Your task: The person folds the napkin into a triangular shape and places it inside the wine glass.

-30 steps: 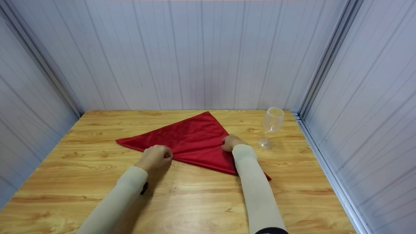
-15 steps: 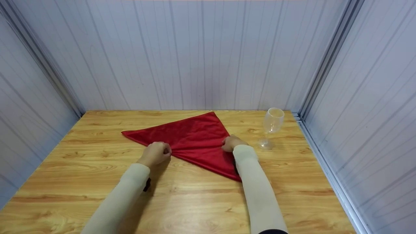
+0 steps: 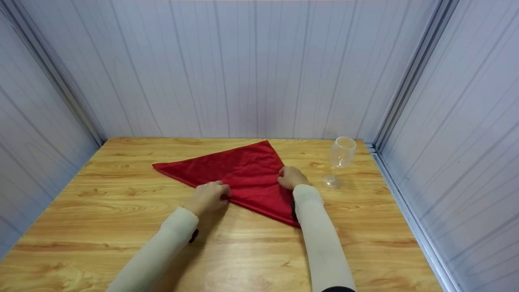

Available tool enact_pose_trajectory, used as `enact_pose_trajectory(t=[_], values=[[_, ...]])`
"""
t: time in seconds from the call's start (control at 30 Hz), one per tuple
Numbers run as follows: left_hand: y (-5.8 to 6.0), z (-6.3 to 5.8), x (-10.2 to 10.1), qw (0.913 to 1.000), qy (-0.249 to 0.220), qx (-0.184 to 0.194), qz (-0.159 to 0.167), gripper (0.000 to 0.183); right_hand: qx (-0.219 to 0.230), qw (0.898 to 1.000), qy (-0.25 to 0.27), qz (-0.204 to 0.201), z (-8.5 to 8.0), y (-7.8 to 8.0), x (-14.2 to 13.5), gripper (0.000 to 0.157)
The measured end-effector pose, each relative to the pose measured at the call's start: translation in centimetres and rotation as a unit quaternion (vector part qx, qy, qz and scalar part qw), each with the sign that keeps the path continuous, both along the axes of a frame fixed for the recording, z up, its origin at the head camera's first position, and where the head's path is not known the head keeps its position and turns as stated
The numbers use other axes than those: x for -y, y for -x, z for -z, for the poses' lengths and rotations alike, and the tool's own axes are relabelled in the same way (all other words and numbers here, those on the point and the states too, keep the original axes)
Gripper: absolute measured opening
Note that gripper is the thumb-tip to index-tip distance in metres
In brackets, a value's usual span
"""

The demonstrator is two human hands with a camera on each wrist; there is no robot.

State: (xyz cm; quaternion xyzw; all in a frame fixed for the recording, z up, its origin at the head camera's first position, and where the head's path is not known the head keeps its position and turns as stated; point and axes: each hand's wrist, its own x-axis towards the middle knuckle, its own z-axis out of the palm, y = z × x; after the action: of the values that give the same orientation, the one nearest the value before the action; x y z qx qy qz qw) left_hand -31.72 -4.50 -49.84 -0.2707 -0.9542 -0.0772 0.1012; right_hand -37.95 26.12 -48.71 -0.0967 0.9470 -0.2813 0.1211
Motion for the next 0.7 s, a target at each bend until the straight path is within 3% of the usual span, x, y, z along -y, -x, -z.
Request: enact_pose_trajectory(t=[0.2, 0.37, 0.7], values=[[-0.1, -0.2, -1.6, 0.9992, 0.035, 0.011, 0.017, 0.01, -0.052, 0.998, -0.026, -0.031, 0.6, 0.4, 0.0, 0.046], [-0.1, 0.0, -2.0, 0.9991, 0.04, 0.012, 0.01, 0.011, -0.046, 0.996, -0.059, -0.04, 0.6, 0.1, 0.0, 0.043], [-0.2, 0.1, -1.8, 0.9998, 0.019, 0.006, 0.004, 0.015, -0.024, 0.996, -0.074, -0.047, 0.5, -0.1, 0.1, 0.044]])
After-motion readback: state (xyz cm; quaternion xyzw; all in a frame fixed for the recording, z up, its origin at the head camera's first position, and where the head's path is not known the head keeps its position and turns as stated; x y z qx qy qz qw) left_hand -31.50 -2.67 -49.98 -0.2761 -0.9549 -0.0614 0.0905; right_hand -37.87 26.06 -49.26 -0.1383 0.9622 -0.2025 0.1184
